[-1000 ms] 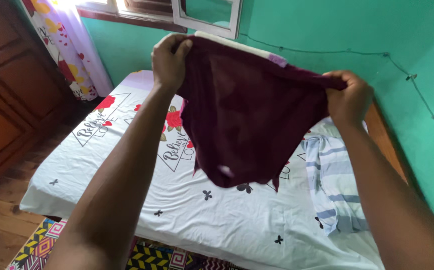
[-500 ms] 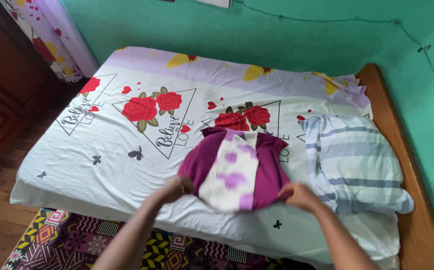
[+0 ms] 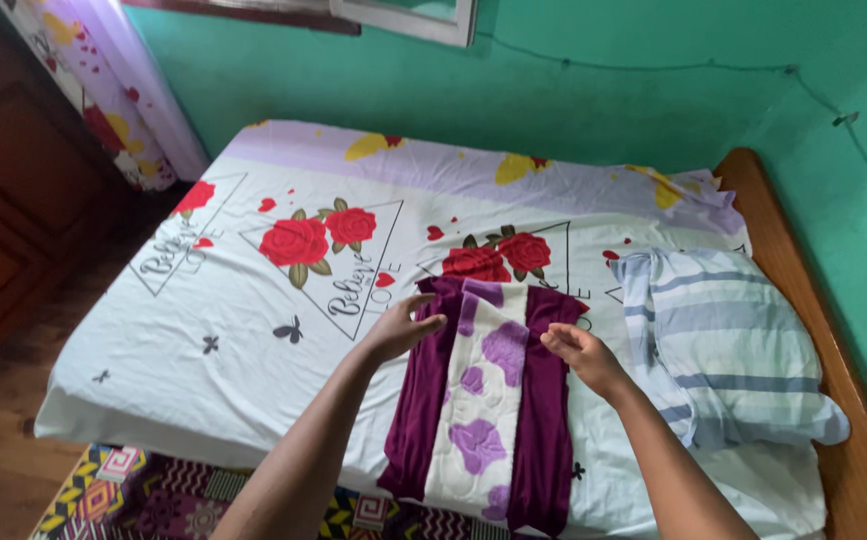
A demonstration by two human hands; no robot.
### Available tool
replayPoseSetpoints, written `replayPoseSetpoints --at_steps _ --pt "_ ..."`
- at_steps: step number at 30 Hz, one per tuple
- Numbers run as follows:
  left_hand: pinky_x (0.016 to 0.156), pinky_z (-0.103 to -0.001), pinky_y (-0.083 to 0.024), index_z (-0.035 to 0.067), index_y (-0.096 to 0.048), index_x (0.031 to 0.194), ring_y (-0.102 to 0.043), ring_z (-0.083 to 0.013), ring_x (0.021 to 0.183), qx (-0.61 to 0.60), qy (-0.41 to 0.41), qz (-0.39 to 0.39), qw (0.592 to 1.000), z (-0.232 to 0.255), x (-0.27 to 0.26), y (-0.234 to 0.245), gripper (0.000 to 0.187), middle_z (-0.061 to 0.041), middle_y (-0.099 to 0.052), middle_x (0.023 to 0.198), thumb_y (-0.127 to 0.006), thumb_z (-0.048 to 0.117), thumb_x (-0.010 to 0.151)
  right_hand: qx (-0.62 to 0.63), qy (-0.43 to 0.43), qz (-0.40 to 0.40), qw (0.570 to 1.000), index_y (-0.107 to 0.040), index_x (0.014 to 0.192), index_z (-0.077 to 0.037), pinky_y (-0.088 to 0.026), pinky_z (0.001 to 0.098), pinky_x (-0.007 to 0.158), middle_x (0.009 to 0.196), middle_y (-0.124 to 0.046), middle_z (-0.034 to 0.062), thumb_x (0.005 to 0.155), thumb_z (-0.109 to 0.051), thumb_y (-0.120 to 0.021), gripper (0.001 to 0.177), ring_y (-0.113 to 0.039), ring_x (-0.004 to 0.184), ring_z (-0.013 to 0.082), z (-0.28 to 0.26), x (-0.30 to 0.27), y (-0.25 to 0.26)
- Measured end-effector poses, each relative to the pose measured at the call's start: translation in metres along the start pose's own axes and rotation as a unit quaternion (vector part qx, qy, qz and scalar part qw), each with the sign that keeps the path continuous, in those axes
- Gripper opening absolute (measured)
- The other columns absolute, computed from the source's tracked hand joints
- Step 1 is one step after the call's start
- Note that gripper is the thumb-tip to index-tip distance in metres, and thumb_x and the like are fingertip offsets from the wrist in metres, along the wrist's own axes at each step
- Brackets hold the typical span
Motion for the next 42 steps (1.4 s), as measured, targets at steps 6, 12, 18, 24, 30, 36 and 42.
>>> replayPoseSetpoints --at_steps 6,12,18,24,30,36,42 --pt "0.113 -0.039 -0.04 0.008 -0.053 0.147 -0.054 -0.0273 0.138 -0.08 -0.026 -0.016 0.996 0.008 -0.015 0.017 0.079 -0.016 -0.058 0.148 -0.066 0.059 0.089 0.102 -0.039 -0.035 0.993 -0.047 0.15 -0.005 -0.047 0.038 0.108 0.147 -0.06 0.0107 0.086 -0.07 -0.054 0.092 -0.061 0.133 0.0228 -0.017 -0.013 -0.003" --pt "0.112 -0.037 -0.042 0.006 -0.056 0.146 -0.06 -0.0241 0.133 -0.114 -0.026 -0.021 0.993 0.019 -0.008 0.041 0.077 -0.015 -0.065 0.141 -0.061 0.058 0.09 0.113 -0.034 -0.013 0.993 -0.046 0.151 -0.004 -0.047 0.0389 0.109 0.147 -0.06 0.011 0.087 -0.071 -0.051 0.092 -0.06 0.134 0.0231 -0.03 -0.023 0.009" --pt "0.112 -0.039 -0.044 0.002 -0.051 0.147 -0.059 -0.0275 0.134 -0.163 -0.053 -0.068 0.983 0.041 0.013 0.025 0.085 -0.018 -0.062 0.144 -0.056 0.065 0.091 0.15 -0.023 0.024 0.988 -0.048 0.149 -0.005 -0.045 0.0398 0.109 0.145 -0.061 0.0105 0.089 -0.068 -0.052 0.087 -0.059 0.134 0.0231 -0.026 -0.036 0.026" --pt "0.118 -0.045 -0.035 0.004 -0.045 0.152 -0.047 -0.0311 0.144 -0.182 -0.081 -0.122 0.972 0.092 0.053 -0.011 0.089 -0.02 -0.053 0.151 -0.047 0.07 0.092 0.259 0.015 0.092 0.961 -0.048 0.147 -0.003 -0.044 0.0407 0.109 0.145 -0.059 0.0122 0.093 -0.065 -0.049 0.082 -0.058 0.133 0.0241 -0.018 -0.055 0.076" --pt "0.121 -0.044 -0.031 0.0 -0.04 0.154 -0.043 -0.0304 0.148 -0.262 -0.13 -0.189 0.937 0.158 0.073 -0.06 0.092 -0.021 -0.047 0.157 -0.047 0.069 0.094 0.335 0.053 0.195 0.92 -0.047 0.146 -0.002 -0.043 0.0408 0.111 0.144 -0.058 0.0129 0.096 -0.066 -0.047 0.081 -0.057 0.132 0.0251 -0.011 -0.103 0.135" --pt "0.119 -0.042 -0.035 0.0 -0.041 0.153 -0.048 -0.0315 0.144 -0.242 -0.139 -0.262 0.924 0.175 0.077 -0.127 0.09 -0.022 -0.049 0.154 -0.047 0.068 0.094 0.363 0.005 0.306 0.88 -0.048 0.144 -0.003 -0.045 0.0406 0.108 0.143 -0.059 0.012 0.095 -0.067 -0.047 0.08 -0.059 0.13 0.0262 0.04 -0.162 0.164" --pt "0.117 -0.041 -0.039 -0.004 -0.045 0.149 -0.051 -0.0329 0.142 -0.158 -0.139 -0.293 0.933 0.173 0.071 -0.188 0.091 -0.024 -0.053 0.151 -0.054 0.067 0.093 0.359 -0.072 0.365 0.856 -0.047 0.146 -0.004 -0.045 0.0399 0.106 0.147 -0.054 0.0115 0.094 -0.068 -0.047 0.083 -0.06 0.126 0.0246 0.098 -0.197 0.173"
Point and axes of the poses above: each hand's wrist, its own x-axis towards the middle knuckle, its own y-axis out of the back of the hand, z = x × y, the point moved 2 cm from there along x, towards the middle knuckle
